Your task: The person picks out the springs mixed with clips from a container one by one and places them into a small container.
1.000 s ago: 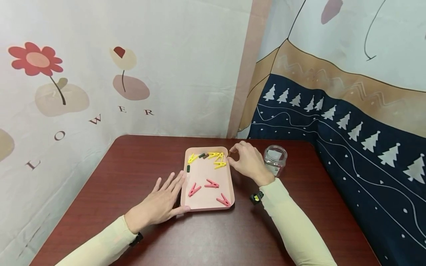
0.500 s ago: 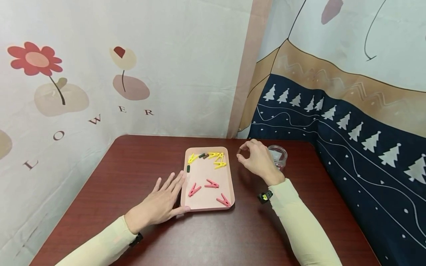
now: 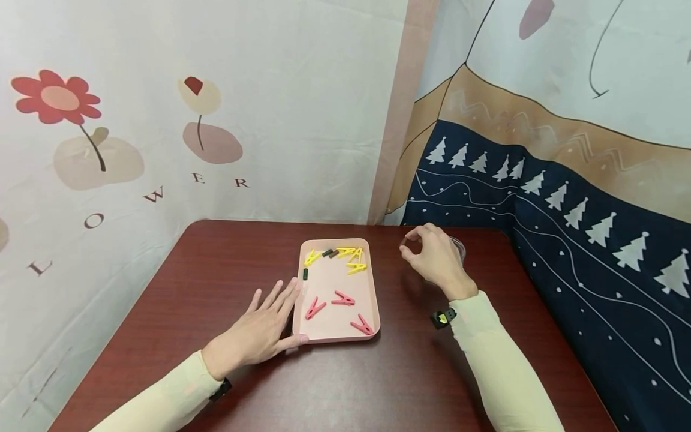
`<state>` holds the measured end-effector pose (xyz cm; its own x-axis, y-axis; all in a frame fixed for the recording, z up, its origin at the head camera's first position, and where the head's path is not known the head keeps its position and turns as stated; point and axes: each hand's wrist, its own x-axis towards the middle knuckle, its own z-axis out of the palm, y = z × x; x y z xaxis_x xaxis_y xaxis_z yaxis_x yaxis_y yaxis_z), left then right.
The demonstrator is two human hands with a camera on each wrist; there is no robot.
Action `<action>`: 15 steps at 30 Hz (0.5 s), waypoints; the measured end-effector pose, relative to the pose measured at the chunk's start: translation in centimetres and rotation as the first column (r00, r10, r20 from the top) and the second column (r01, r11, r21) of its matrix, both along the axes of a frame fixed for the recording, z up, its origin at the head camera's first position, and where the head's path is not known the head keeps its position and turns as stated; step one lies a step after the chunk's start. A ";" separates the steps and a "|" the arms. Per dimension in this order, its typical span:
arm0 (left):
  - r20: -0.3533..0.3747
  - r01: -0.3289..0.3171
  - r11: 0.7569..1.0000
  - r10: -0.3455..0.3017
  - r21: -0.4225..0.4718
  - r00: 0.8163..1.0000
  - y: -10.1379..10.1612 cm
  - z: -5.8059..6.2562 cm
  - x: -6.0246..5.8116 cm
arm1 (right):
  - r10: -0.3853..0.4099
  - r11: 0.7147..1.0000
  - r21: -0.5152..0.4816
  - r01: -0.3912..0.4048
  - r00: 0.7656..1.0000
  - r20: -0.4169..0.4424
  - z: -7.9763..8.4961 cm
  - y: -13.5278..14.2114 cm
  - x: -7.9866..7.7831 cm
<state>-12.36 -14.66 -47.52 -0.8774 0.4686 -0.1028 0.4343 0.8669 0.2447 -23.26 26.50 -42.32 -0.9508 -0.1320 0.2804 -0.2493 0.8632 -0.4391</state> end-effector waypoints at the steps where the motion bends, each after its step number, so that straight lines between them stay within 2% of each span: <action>1: 0.000 0.000 1.000 0.000 0.000 1.000 0.0 -0.1 0.0 | -0.006 1.000 0.002 0.006 1.000 0.000 0.0 0.2 0.0; 15: -0.010 0.006 1.000 -0.005 0.009 1.000 -0.1 -0.1 -0.1 | -0.075 0.997 -0.033 0.075 0.997 0.017 0.2 3.1 0.3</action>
<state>-12.48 -14.78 -47.65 -0.8757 0.4743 -0.0902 0.4414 0.8622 0.2484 -22.97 29.61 -42.13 -0.9619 -0.0506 0.2686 -0.1772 0.8637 -0.4718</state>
